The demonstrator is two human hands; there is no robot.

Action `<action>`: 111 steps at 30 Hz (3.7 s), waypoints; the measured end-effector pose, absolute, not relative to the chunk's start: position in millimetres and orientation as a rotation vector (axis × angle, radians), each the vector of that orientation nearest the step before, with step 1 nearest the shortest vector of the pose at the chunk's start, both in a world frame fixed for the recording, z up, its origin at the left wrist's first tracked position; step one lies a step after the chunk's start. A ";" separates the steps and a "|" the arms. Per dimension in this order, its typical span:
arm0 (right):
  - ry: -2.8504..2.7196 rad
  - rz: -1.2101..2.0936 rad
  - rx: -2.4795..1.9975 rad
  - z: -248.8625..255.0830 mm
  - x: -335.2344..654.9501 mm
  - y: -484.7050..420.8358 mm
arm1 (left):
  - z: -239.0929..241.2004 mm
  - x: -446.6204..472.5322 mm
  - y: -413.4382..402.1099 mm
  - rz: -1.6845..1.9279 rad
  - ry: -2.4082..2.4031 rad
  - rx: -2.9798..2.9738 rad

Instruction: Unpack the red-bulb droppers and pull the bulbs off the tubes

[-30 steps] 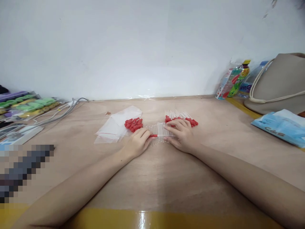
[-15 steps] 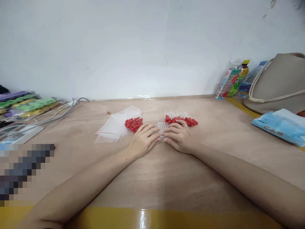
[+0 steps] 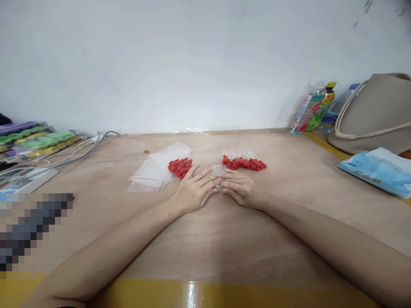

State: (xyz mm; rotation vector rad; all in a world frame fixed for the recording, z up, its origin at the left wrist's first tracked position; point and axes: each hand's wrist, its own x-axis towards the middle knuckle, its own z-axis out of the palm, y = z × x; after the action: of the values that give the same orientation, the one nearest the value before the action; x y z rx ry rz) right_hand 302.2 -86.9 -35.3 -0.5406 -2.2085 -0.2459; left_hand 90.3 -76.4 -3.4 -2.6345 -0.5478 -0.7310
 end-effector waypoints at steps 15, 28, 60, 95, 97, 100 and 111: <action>-2.094 -0.280 -0.587 -26.4 318.2 -94.4 | -5.0 71.1 -75.1 -0.761 -0.635 -2.606; -2.054 -0.378 -1.105 -26.8 295.6 -89.8 | 41.2 49.7 22.4 -0.845 -1.427 -2.538; -2.051 -0.349 -1.224 -9.4 266.3 -87.3 | -4.9 54.6 -51.5 -0.662 -0.904 -2.595; -1.663 -0.524 -1.287 -15.9 330.9 -59.4 | -7.7 45.2 -52.5 -0.860 -0.863 -2.538; -1.615 -0.523 -1.270 -15.0 327.8 -62.2 | -7.3 48.1 -54.2 -0.899 -0.842 -2.528; -1.555 -0.553 -1.231 -14.1 320.5 -70.6 | -6.1 52.9 -56.5 -0.941 -0.817 -2.504; -1.941 -0.293 -0.802 -23.6 302.8 -99.5 | -4.6 64.0 -60.6 -0.887 -0.617 -2.425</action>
State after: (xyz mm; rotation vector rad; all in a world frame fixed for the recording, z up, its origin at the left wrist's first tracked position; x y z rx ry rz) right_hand 302.8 -99.5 -23.6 -0.8021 -1.9408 -0.2930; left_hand 64.0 -60.6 -4.6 -2.4252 -0.6168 -0.8874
